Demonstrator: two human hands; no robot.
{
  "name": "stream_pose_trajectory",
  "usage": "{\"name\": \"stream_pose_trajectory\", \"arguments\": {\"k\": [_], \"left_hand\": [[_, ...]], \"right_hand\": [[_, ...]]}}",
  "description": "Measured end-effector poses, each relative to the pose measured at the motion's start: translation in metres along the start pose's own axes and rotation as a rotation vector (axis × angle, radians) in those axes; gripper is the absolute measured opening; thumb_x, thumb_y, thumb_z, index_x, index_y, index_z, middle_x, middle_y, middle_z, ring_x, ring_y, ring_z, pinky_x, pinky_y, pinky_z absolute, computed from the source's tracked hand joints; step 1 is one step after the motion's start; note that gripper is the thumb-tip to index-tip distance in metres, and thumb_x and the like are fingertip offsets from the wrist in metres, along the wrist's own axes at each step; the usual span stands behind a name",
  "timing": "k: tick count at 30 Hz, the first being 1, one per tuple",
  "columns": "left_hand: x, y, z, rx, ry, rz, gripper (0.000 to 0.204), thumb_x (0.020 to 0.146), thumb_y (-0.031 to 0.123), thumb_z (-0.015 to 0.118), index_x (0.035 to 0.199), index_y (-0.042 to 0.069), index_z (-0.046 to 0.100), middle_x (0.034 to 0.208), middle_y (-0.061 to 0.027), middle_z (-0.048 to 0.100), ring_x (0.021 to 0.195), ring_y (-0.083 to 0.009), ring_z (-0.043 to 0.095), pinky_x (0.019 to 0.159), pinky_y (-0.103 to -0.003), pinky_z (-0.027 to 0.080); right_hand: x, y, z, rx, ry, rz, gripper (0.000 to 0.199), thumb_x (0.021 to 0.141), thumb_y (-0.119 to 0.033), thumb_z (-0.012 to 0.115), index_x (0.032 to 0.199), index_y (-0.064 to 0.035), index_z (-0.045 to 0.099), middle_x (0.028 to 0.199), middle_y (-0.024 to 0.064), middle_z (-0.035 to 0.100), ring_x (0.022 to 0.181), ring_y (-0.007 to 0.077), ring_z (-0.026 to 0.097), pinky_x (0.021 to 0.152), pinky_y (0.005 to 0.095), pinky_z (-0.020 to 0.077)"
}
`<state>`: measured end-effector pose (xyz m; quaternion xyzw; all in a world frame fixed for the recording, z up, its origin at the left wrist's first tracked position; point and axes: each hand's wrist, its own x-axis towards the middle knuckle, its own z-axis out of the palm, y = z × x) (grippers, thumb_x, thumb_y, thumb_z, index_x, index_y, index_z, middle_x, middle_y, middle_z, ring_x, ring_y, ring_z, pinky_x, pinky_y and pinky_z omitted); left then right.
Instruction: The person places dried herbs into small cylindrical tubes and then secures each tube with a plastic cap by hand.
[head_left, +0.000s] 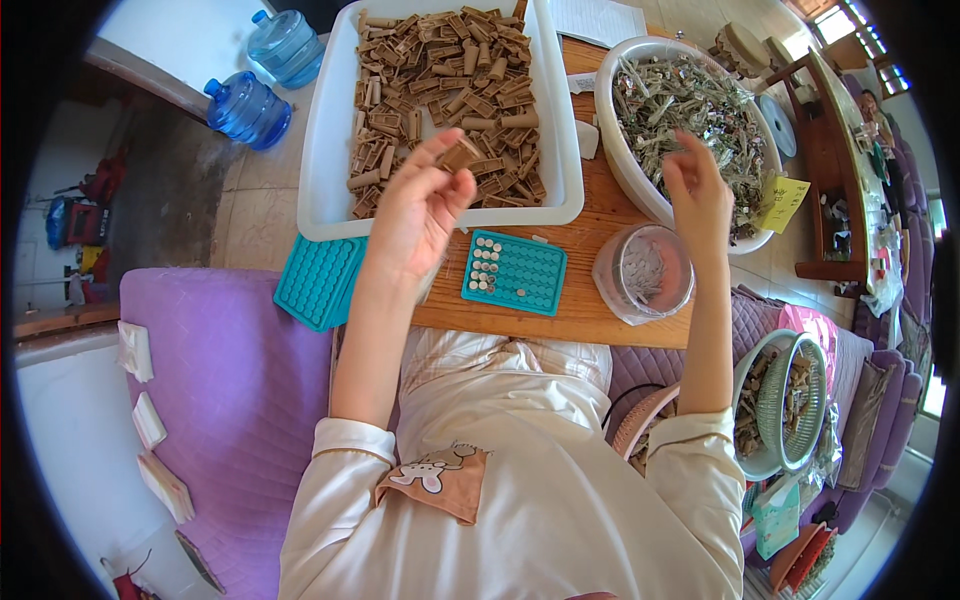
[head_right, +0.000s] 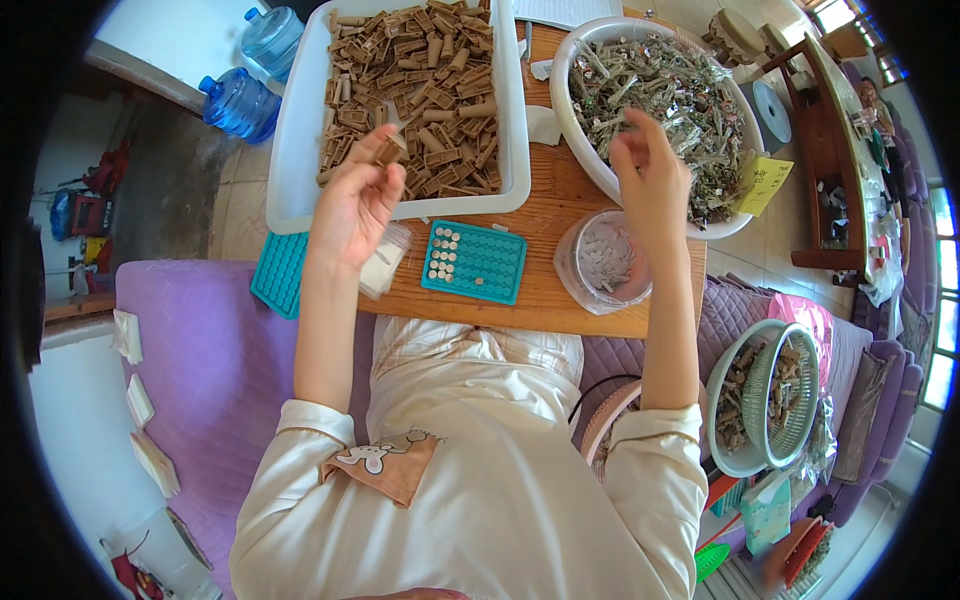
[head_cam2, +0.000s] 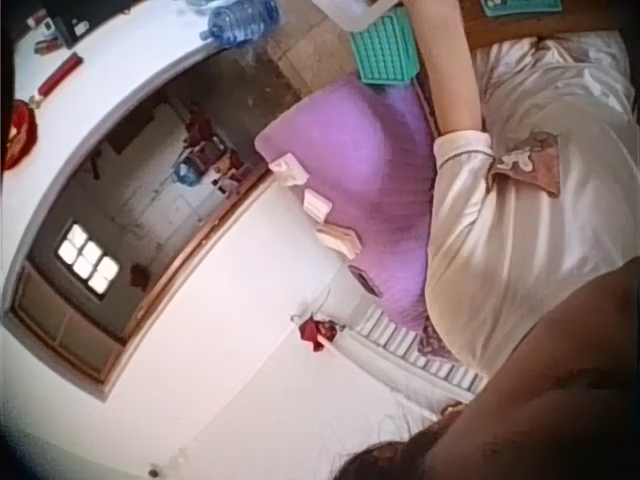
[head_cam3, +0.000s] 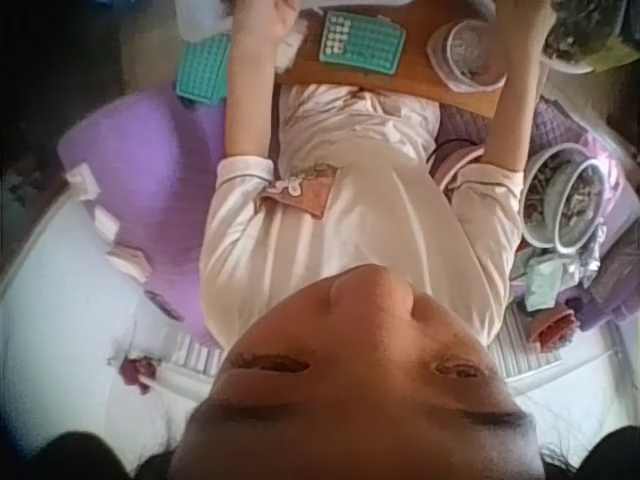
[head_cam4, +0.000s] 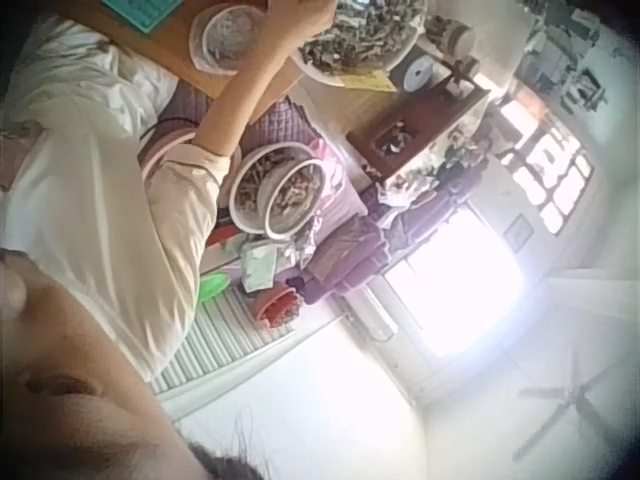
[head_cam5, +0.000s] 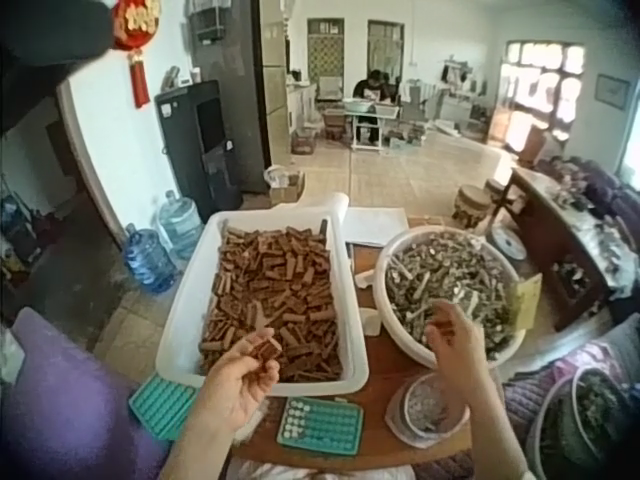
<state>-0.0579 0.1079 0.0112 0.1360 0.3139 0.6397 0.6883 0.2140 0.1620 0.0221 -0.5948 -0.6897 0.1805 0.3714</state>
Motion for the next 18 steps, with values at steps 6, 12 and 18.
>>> {"name": "stream_pose_trajectory", "arguments": {"k": [6, 12, 18], "left_hand": [[-0.027, -0.021, 0.013, -0.074, -0.129, -0.189, 0.045, 0.074, -0.011, 0.032, 0.118, -0.003, 0.04, 0.087, -0.0074, 0.05, 0.072, -0.0114, 0.052, 0.07, -0.023, 0.049], [-0.039, -0.031, 0.005, -0.117, -0.279, -0.318, 0.052, 0.072, -0.008, 0.035, 0.123, -0.002, 0.032, 0.106, -0.0139, 0.047, 0.076, -0.0131, 0.049, 0.064, -0.022, 0.045], [-0.05, -0.038, -0.009, -0.193, -0.31, -0.384, 0.021, 0.083, 0.008, 0.043, 0.103, 0.005, 0.044, 0.09, -0.0091, 0.053, 0.062, -0.0086, 0.045, 0.053, -0.019, 0.04]], "right_hand": [[0.064, -0.003, 0.046, -0.416, 0.252, -0.29, 0.024, 0.073, -0.015, 0.06, 0.093, -0.0046, 0.052, 0.086, 0.0118, 0.06, 0.08, 0.0265, 0.058, 0.064, 0.0359, 0.0472], [0.087, 0.012, 0.073, -0.393, 0.142, -0.085, 0.023, 0.072, -0.014, 0.06, 0.089, -0.0026, 0.052, 0.079, 0.0121, 0.06, 0.072, 0.0278, 0.059, 0.062, 0.0354, 0.0471], [0.111, 0.027, 0.038, 0.261, 0.383, -0.068, 0.019, 0.077, -0.013, 0.055, 0.092, -0.0025, 0.051, 0.074, 0.0088, 0.061, 0.072, 0.0216, 0.06, 0.063, 0.0293, 0.0464]]}}
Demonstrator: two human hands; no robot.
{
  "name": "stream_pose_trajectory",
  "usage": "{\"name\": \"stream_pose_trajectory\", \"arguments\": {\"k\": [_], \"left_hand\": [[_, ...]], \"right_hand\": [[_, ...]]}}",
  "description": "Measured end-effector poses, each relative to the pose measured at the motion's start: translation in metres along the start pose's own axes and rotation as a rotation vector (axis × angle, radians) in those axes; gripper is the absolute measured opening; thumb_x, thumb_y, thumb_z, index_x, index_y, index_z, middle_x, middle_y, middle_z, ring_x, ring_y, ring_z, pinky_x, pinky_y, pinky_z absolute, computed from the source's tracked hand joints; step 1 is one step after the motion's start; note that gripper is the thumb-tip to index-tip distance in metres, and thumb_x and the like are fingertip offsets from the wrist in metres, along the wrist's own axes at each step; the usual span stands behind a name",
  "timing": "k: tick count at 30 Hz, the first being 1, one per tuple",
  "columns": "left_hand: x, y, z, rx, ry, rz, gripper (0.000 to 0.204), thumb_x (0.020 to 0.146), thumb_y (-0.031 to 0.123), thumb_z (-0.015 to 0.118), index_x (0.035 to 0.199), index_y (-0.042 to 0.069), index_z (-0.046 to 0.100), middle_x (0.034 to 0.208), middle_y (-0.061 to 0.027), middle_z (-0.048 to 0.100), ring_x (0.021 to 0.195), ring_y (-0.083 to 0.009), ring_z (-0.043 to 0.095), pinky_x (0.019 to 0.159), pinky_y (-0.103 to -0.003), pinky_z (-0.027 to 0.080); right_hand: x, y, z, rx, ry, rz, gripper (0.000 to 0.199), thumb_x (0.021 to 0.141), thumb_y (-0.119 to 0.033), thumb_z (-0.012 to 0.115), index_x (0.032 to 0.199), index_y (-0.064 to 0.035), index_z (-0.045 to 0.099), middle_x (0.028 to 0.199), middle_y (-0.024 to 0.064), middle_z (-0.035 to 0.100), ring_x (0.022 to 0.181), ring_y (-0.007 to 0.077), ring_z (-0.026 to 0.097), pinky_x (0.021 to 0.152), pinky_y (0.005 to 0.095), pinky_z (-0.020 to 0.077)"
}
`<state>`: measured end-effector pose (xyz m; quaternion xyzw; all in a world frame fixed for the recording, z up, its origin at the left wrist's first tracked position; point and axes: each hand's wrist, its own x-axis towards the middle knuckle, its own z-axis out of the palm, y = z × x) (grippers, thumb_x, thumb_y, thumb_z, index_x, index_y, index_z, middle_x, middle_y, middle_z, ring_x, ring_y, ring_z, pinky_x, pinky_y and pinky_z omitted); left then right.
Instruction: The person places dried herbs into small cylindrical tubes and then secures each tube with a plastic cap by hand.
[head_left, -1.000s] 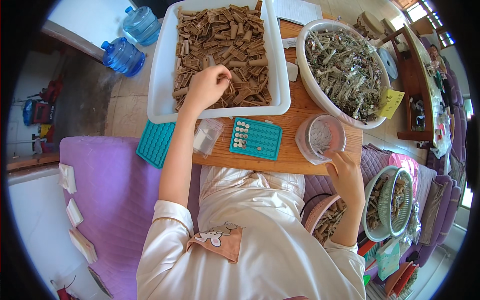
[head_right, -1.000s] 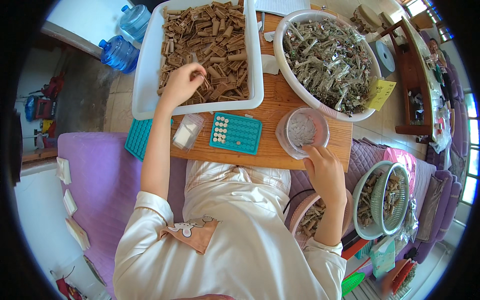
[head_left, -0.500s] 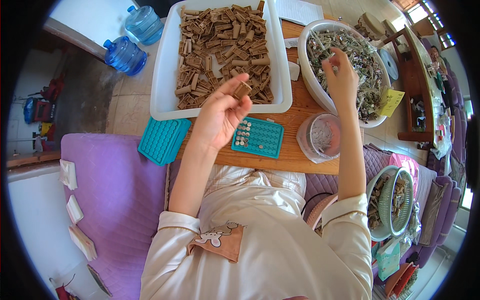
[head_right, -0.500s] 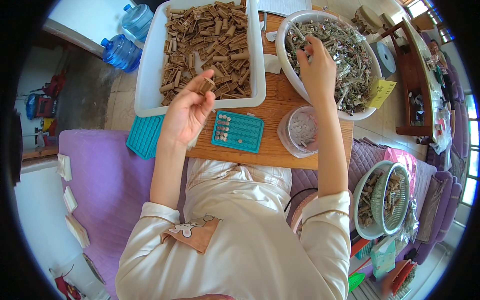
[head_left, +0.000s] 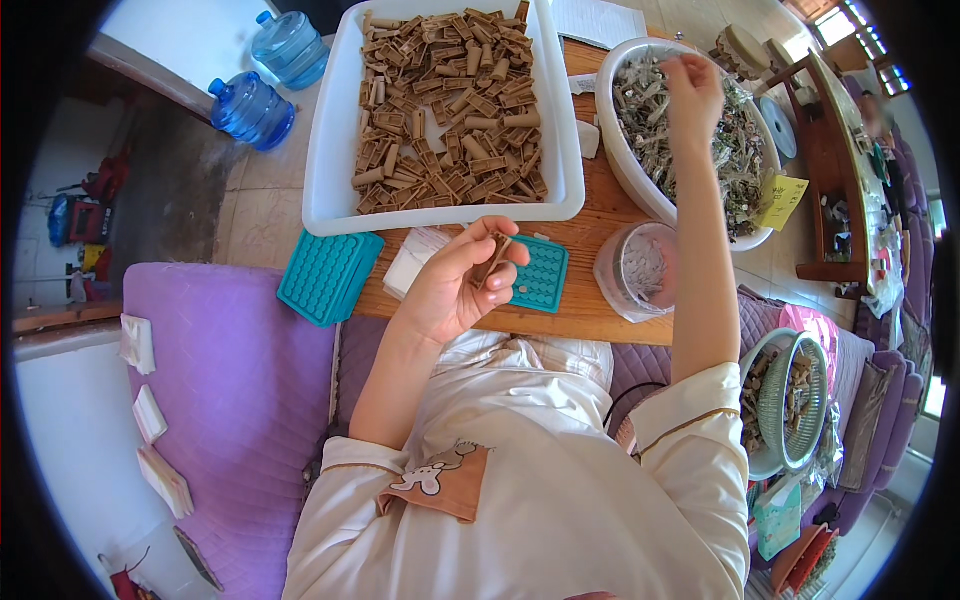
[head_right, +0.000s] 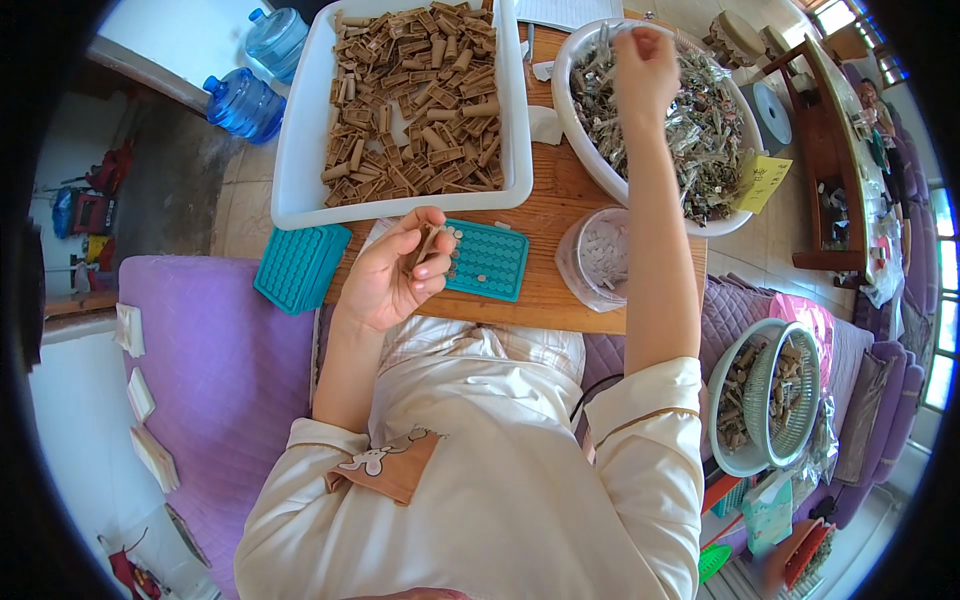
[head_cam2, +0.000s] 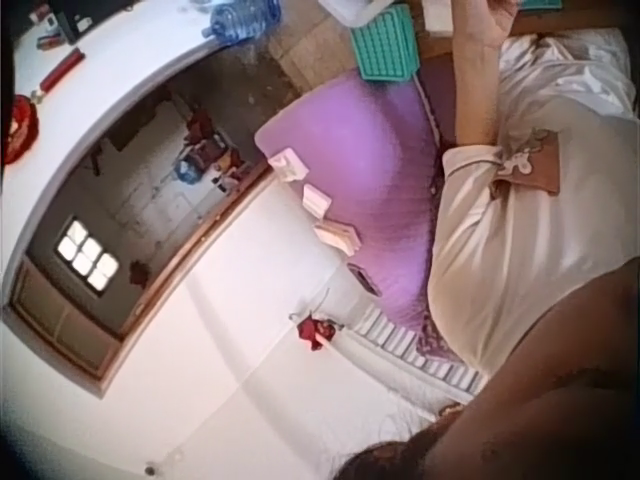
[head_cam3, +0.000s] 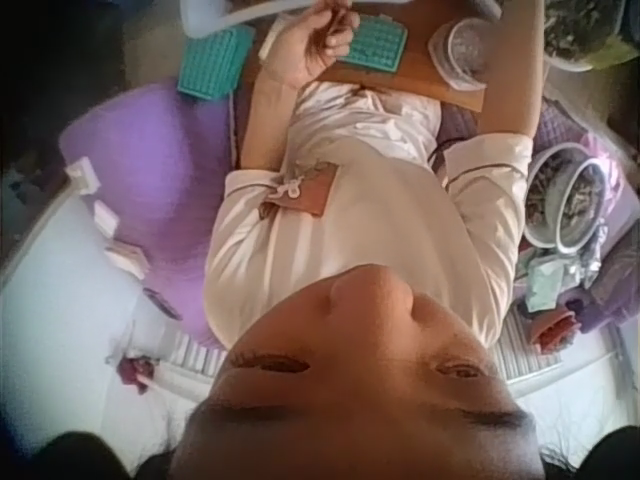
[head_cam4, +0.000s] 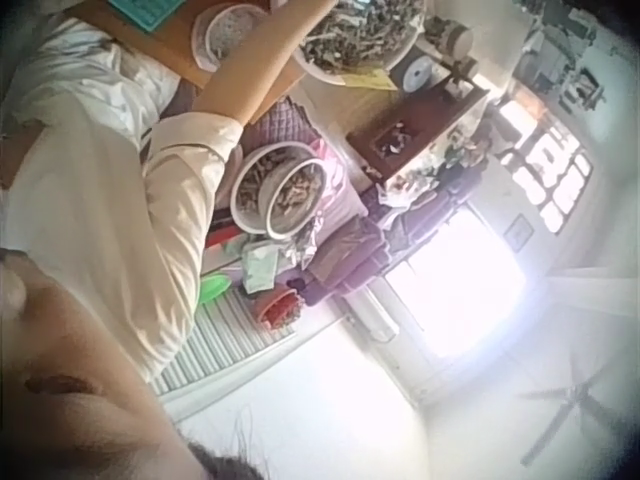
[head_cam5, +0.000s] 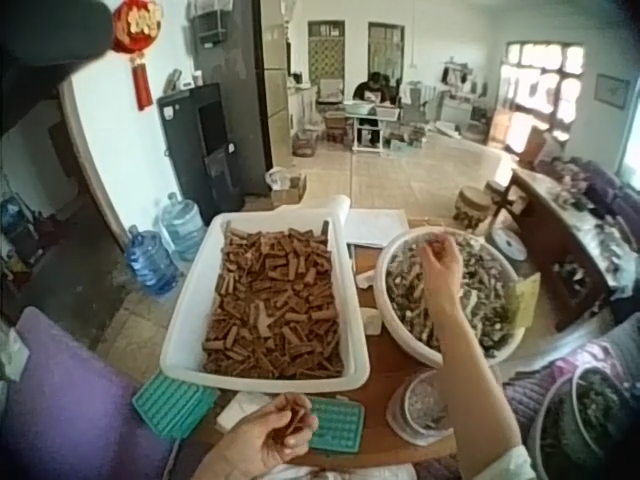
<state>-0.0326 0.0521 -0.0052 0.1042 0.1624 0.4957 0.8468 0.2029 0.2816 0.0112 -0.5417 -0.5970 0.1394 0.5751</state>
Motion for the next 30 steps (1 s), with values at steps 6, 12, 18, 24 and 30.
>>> {"name": "stream_pose_trajectory", "arguments": {"k": [6, 12, 18, 24, 30], "left_hand": [[-0.011, -0.006, -0.011, -0.001, 0.039, -0.012, 0.011, 0.084, 0.013, 0.044, 0.094, 0.01, 0.045, 0.074, -0.0029, 0.047, 0.051, -0.0065, 0.035, 0.042, -0.017, 0.028], [-0.006, -0.015, -0.007, 0.052, 0.032, -0.058, 0.01, 0.084, 0.015, 0.044, 0.094, 0.011, 0.045, 0.071, -0.0004, 0.044, 0.05, -0.0056, 0.033, 0.042, -0.017, 0.026], [-0.018, -0.013, -0.001, 0.193, 0.04, 0.06, 0.012, 0.083, 0.014, 0.049, 0.093, 0.01, 0.044, 0.071, 0.0006, 0.044, 0.05, -0.0036, 0.032, 0.042, -0.016, 0.025], [-0.025, -0.014, 0.012, 0.568, 0.06, 0.294, 0.018, 0.08, 0.017, 0.057, 0.092, 0.006, 0.049, 0.072, 0.0015, 0.046, 0.05, -0.0002, 0.034, 0.043, -0.014, 0.026], [-0.026, -0.022, 0.028, 0.916, 0.286, 0.506, 0.029, 0.074, 0.019, 0.066, 0.096, 0.004, 0.054, 0.073, 0.0019, 0.052, 0.051, 0.0005, 0.037, 0.045, -0.014, 0.029]], "right_hand": [[0.039, -0.038, -0.031, 0.965, -0.006, 0.241, 0.012, 0.08, 0.001, 0.048, 0.092, -0.0012, 0.046, 0.092, 0.0156, 0.058, 0.09, 0.0275, 0.057, 0.079, 0.0352, 0.0465], [0.033, -0.058, -0.082, 1.281, -0.329, 0.167, 0.016, 0.082, 0.0, 0.042, 0.098, 0.0008, 0.046, 0.1, 0.0183, 0.053, 0.101, 0.0312, 0.051, 0.089, 0.0411, 0.0415], [-0.056, -0.096, -0.061, 1.273, -0.44, 0.319, 0.029, 0.079, -0.006, 0.054, 0.105, -0.0013, 0.045, 0.089, 0.0095, 0.054, 0.066, 0.0092, 0.052, 0.058, 0.0236, 0.0433], [-0.125, -0.121, -0.052, 0.725, -0.731, 0.274, 0.036, 0.071, -0.004, 0.063, 0.105, -0.0029, 0.051, 0.079, 0.0017, 0.055, 0.061, 0.0047, 0.048, 0.052, 0.0183, 0.0378], [-0.159, -0.137, -0.051, 0.163, -0.754, -0.309, 0.025, 0.061, 0.004, 0.067, 0.084, -0.003, 0.06, 0.072, 0.0044, 0.056, 0.06, 0.0117, 0.055, 0.049, 0.0224, 0.043]]}}
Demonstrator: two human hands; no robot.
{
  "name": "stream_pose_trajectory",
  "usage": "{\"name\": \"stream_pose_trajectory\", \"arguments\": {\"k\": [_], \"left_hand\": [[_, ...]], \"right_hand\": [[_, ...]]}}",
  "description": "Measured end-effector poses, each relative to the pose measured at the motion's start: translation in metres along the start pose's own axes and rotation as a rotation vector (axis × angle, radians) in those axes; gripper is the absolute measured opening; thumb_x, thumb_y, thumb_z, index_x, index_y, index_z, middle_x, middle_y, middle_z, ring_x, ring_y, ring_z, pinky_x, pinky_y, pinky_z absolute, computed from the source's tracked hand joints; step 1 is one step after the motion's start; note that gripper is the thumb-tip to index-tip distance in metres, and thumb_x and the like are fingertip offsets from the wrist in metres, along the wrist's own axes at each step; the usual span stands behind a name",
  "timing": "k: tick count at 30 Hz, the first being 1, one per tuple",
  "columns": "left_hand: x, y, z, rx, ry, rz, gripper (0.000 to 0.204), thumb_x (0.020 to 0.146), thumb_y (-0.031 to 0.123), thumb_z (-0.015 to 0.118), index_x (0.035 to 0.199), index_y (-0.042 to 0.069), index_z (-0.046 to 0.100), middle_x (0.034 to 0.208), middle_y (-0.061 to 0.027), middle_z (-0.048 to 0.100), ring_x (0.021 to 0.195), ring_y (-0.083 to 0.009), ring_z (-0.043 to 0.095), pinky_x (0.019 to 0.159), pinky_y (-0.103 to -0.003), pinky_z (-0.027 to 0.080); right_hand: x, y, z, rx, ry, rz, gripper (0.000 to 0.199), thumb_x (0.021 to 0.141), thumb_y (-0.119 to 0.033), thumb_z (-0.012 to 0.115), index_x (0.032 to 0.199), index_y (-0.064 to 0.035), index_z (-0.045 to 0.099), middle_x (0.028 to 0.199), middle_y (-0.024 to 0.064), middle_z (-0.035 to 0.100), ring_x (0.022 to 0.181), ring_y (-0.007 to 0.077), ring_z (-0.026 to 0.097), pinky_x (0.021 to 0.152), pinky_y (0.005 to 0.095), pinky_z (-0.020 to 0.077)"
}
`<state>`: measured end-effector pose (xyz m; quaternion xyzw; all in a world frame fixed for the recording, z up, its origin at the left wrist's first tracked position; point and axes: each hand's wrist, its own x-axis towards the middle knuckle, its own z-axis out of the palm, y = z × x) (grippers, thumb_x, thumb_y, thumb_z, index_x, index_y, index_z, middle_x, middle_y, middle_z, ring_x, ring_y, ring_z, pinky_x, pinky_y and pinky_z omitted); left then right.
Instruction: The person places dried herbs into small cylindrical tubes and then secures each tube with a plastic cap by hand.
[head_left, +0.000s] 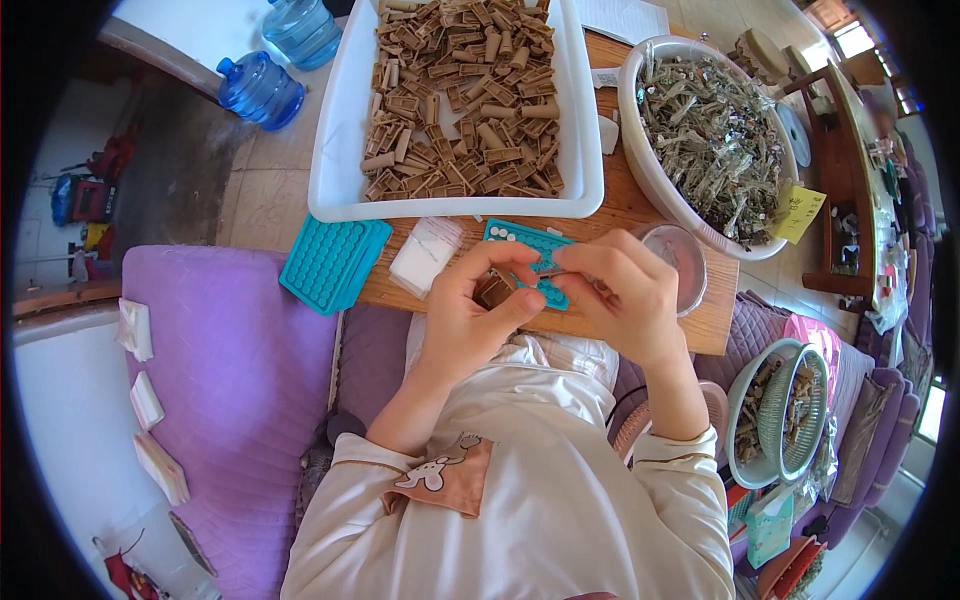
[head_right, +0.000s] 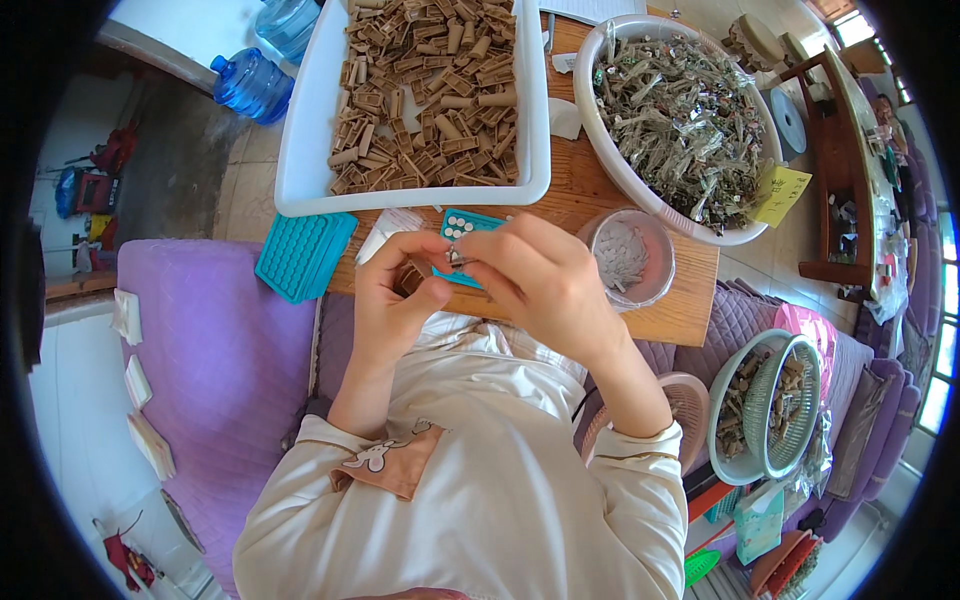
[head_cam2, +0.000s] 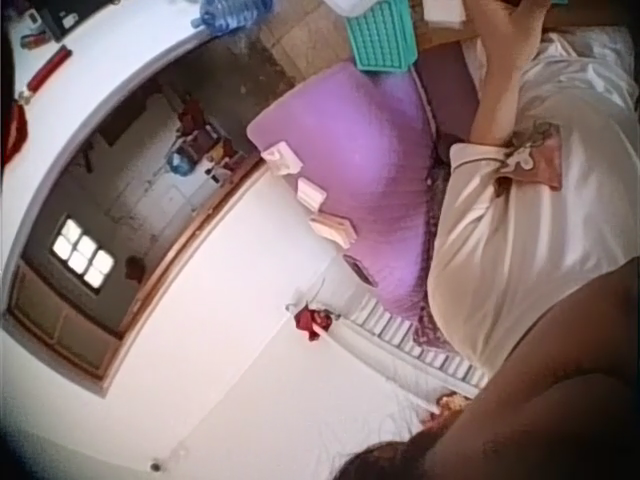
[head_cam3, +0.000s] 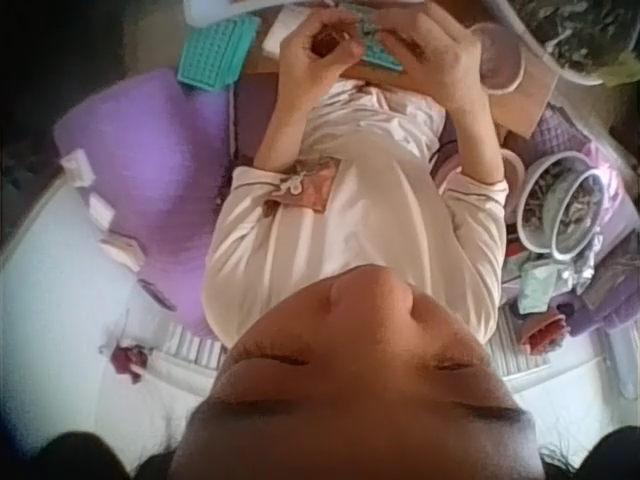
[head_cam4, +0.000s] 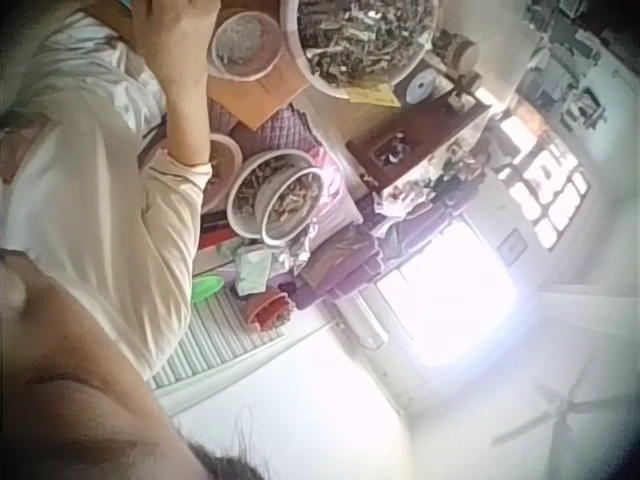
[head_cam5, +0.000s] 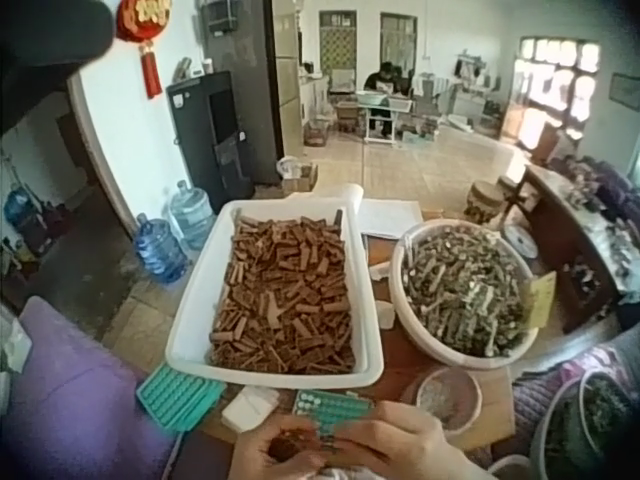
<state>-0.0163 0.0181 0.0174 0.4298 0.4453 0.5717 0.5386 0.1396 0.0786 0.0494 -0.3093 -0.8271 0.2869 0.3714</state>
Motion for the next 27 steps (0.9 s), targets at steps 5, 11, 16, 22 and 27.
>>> {"name": "stream_pose_trajectory", "arguments": {"k": [5, 11, 16, 22, 27], "left_hand": [[-0.002, -0.005, 0.003, 0.071, 0.035, -0.026, 0.027, 0.071, 0.014, 0.068, 0.093, 0.004, 0.057, 0.077, 0.0012, 0.056, 0.053, 0.0008, 0.042, 0.047, -0.014, 0.032], [-0.004, -0.015, 0.003, 0.059, 0.045, -0.031, 0.029, 0.069, 0.012, 0.07, 0.092, 0.002, 0.056, 0.076, 0.0014, 0.056, 0.059, 0.0005, 0.043, 0.05, -0.012, 0.032], [-0.006, -0.021, 0.0, 0.06, 0.048, -0.003, 0.03, 0.07, 0.009, 0.069, 0.095, 0.004, 0.053, 0.074, 0.0014, 0.055, 0.054, 0.0009, 0.042, 0.047, -0.013, 0.032], [-0.008, -0.026, 0.001, -0.456, 0.083, -0.043, 0.031, 0.086, 0.031, 0.045, 0.103, 0.006, 0.04, 0.075, -0.0061, 0.055, 0.046, -0.0015, 0.034, 0.042, -0.015, 0.026], [-0.008, -0.043, -0.009, -0.495, 0.039, -0.295, 0.036, 0.089, 0.036, 0.032, 0.105, 0.006, 0.043, 0.08, -0.0077, 0.055, 0.045, -0.0039, 0.033, 0.042, -0.016, 0.026]], "right_hand": [[-0.009, -0.008, 0.003, -0.079, 0.031, -0.052, 0.021, 0.063, -0.007, 0.068, 0.083, -0.0061, 0.059, 0.065, 0.0051, 0.05, 0.055, 0.019, 0.052, 0.047, 0.0299, 0.043], [-0.008, -0.006, 0.003, -0.015, -0.035, 0.016, 0.018, 0.065, -0.007, 0.066, 0.082, -0.0053, 0.059, 0.066, 0.006, 0.05, 0.056, 0.0207, 0.053, 0.048, 0.0307, 0.0434], [-0.014, -0.001, 0.006, 0.001, -0.029, 0.088, 0.017, 0.065, -0.006, 0.066, 0.08, -0.0044, 0.058, 0.067, 0.0065, 0.051, 0.056, 0.0212, 0.054, 0.048, 0.0306, 0.0437], [-0.02, 0.0, 0.011, 0.005, 0.03, 0.126, 0.022, 0.06, 0.0, 0.07, 0.078, -0.0014, 0.058, 0.07, 0.0068, 0.056, 0.054, 0.0125, 0.054, 0.045, 0.0226, 0.0424], [-0.02, -0.006, 0.018, 0.064, 0.083, 0.125, 0.02, 0.063, -0.003, 0.068, 0.079, -0.0037, 0.058, 0.068, 0.0057, 0.055, 0.052, 0.0157, 0.054, 0.044, 0.0254, 0.0428]]}}
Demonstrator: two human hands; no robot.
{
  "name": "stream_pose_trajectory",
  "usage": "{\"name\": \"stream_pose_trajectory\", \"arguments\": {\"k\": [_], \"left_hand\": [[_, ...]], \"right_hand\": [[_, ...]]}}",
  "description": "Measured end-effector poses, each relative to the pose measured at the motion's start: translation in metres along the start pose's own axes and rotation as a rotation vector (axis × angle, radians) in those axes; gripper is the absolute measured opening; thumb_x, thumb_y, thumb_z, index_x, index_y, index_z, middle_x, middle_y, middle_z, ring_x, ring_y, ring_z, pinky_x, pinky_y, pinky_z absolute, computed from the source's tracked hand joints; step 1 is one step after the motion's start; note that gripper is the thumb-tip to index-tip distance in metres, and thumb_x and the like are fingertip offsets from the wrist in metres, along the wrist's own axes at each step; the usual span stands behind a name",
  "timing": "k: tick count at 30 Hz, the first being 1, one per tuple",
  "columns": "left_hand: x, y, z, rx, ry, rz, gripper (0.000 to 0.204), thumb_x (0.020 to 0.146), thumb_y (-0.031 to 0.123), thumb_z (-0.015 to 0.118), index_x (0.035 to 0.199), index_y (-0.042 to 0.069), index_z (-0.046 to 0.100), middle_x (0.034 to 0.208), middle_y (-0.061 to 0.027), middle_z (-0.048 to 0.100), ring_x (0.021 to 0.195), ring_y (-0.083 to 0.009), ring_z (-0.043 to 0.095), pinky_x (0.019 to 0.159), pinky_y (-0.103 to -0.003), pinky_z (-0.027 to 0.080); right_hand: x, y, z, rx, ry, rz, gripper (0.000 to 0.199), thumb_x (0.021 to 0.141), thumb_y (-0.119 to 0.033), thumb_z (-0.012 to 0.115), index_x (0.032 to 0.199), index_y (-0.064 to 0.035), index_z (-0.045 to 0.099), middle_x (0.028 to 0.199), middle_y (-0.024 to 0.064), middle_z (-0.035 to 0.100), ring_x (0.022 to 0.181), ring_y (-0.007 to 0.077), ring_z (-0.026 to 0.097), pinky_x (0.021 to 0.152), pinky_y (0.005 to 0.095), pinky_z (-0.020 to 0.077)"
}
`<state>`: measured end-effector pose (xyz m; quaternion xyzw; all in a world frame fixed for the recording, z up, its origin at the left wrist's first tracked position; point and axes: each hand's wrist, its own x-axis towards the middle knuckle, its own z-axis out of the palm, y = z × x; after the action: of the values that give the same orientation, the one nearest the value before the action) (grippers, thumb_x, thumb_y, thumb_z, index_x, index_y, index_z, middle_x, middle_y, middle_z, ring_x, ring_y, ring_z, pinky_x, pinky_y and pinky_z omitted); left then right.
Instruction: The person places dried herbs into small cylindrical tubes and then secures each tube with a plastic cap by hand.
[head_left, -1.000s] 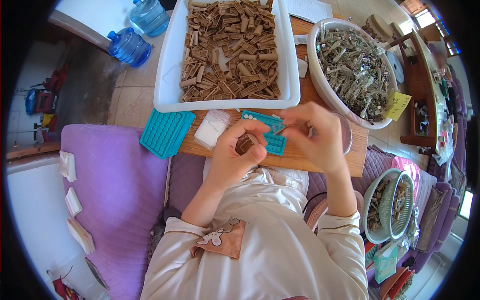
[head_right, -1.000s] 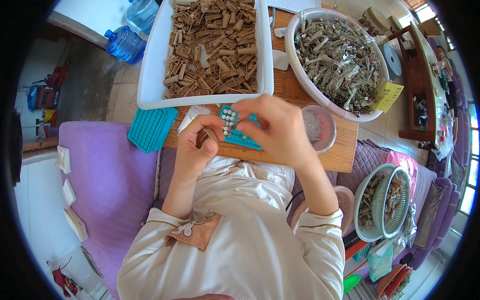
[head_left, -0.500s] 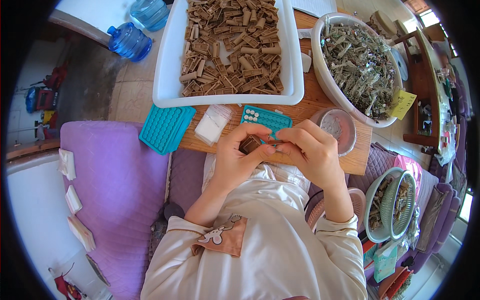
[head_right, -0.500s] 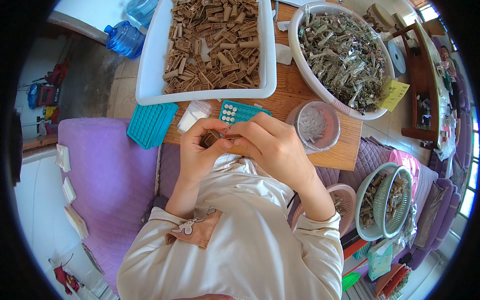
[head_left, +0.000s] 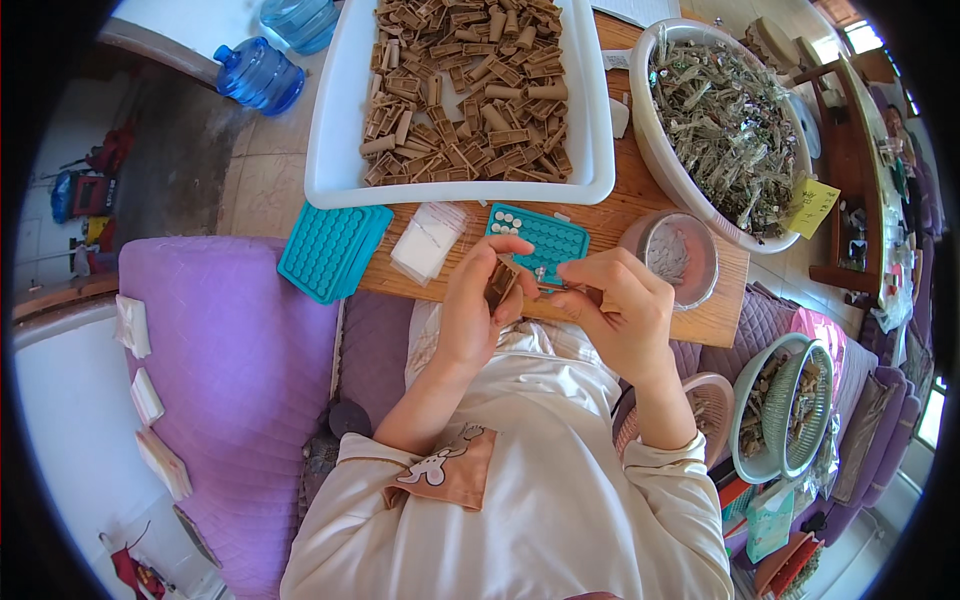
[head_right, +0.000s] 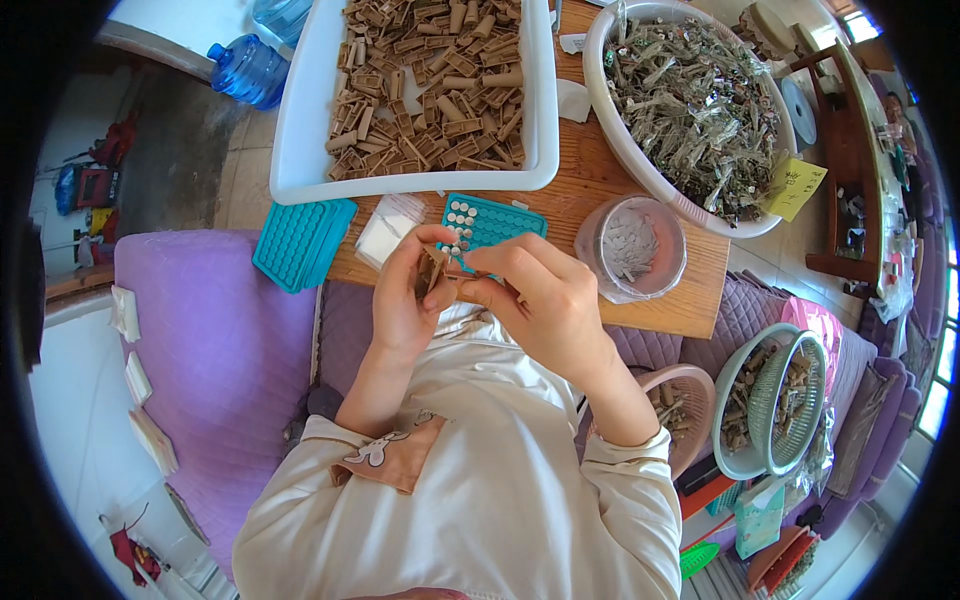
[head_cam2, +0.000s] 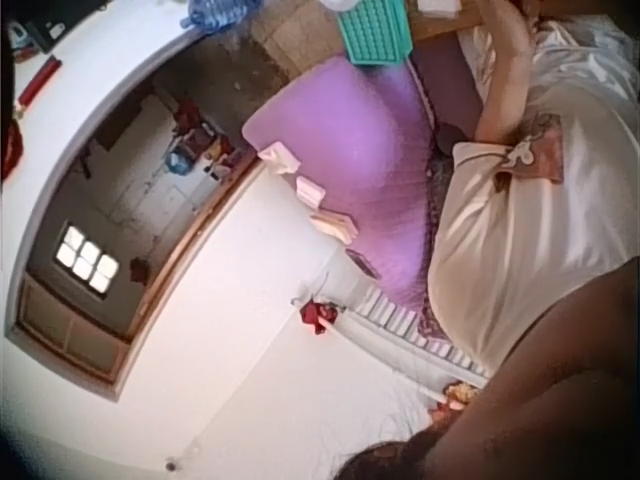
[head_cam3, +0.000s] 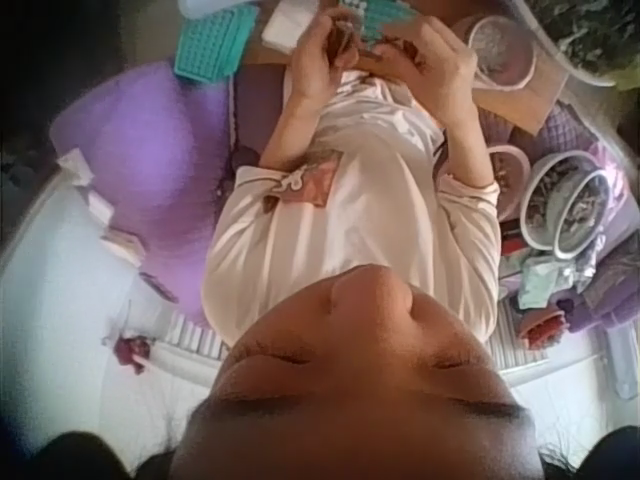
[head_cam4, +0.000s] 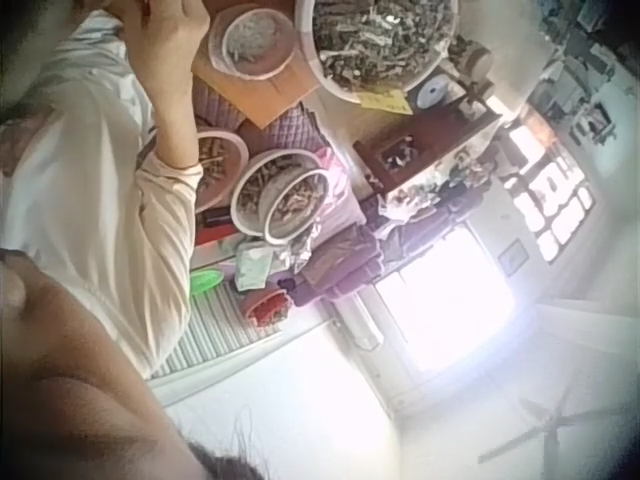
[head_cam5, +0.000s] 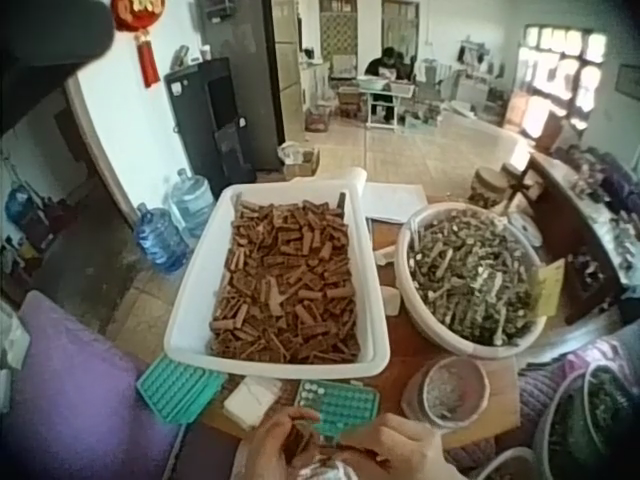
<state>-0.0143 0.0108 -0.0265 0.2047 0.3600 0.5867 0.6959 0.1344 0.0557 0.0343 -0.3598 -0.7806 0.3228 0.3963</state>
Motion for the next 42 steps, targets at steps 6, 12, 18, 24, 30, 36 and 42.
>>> {"name": "stream_pose_trajectory", "arguments": {"k": [6, 12, 18, 24, 30, 36, 42], "left_hand": [[-0.002, -0.005, 0.013, -0.205, 0.0, -0.008, 0.035, 0.089, 0.031, 0.04, 0.114, 0.007, 0.042, 0.095, -0.0051, 0.053, 0.072, -0.008, 0.047, 0.063, -0.019, 0.038], [-0.011, -0.005, 0.019, -0.266, -0.069, 0.053, 0.039, 0.082, 0.021, 0.054, 0.116, 0.006, 0.041, 0.109, -0.0071, 0.049, 0.1, -0.0167, 0.049, 0.084, -0.03, 0.043], [-0.014, -0.007, 0.019, -0.141, -0.077, 0.147, 0.042, 0.08, 0.017, 0.057, 0.116, 0.003, 0.041, 0.113, -0.0096, 0.048, 0.106, -0.021, 0.048, 0.086, -0.032, 0.044], [-0.015, -0.011, 0.016, -0.039, -0.051, 0.203, 0.044, 0.081, 0.017, 0.056, 0.119, 0.002, 0.039, 0.114, -0.0118, 0.049, 0.104, -0.0213, 0.049, 0.086, -0.032, 0.043], [-0.016, -0.007, 0.025, 0.029, 0.055, 0.253, 0.039, 0.087, 0.018, 0.046, 0.121, 0.002, 0.036, 0.111, -0.0123, 0.051, 0.099, -0.0185, 0.051, 0.083, -0.029, 0.043], [-0.017, -0.009, 0.019, 0.077, 0.123, 0.289, 0.033, 0.089, 0.019, 0.043, 0.117, 0.003, 0.038, 0.107, -0.0112, 0.053, 0.089, -0.0132, 0.054, 0.067, -0.022, 0.043], [-0.013, -0.008, 0.022, 0.028, 0.174, 0.256, 0.031, 0.088, 0.018, 0.045, 0.116, 0.006, 0.038, 0.104, -0.0108, 0.054, 0.084, -0.0125, 0.056, 0.061, -0.02, 0.042]], "right_hand": [[-0.009, -0.001, 0.015, 0.056, 0.115, 0.087, 0.015, 0.065, 0.0, 0.067, 0.077, -0.0036, 0.059, 0.062, 0.0042, 0.054, 0.047, 0.0113, 0.051, 0.04, 0.0229, 0.0397], [-0.013, 0.002, 0.021, 0.049, 0.152, 0.079, 0.012, 0.065, 0.001, 0.066, 0.073, -0.0032, 0.059, 0.059, 0.0034, 0.051, 0.045, 0.0113, 0.048, 0.039, 0.0223, 0.0377], [-0.018, -0.001, 0.025, 0.064, 0.159, 0.046, 0.012, 0.066, 0.003, 0.064, 0.075, -0.0015, 0.058, 0.06, 0.0057, 0.052, 0.048, 0.014, 0.052, 0.041, 0.0234, 0.0404], [-0.021, -0.001, 0.024, 0.093, 0.036, 0.15, 0.009, 0.067, 0.006, 0.062, 0.074, 0.0022, 0.058, 0.067, 0.0082, 0.056, 0.055, 0.0147, 0.055, 0.047, 0.022, 0.0442], [-0.029, 0.001, 0.039, 0.231, 0.172, 0.233, 0.017, 0.071, 0.005, 0.06, 0.086, 0.0011, 0.054, 0.084, 0.0105, 0.05, 0.064, 0.0175, 0.057, 0.052, 0.0247, 0.0485], [-0.038, 0.008, 0.05, 0.288, 0.183, 0.294, 0.024, 0.072, 0.008, 0.056, 0.094, 0.0006, 0.05, 0.088, 0.0112, 0.048, 0.068, 0.0174, 0.055, 0.055, 0.0239, 0.0489], [-0.04, 0.004, 0.053, 0.289, 0.276, 0.299, 0.024, 0.072, 0.009, 0.056, 0.093, 0.0006, 0.05, 0.089, 0.0116, 0.048, 0.069, 0.0187, 0.055, 0.055, 0.0247, 0.0482]]}}
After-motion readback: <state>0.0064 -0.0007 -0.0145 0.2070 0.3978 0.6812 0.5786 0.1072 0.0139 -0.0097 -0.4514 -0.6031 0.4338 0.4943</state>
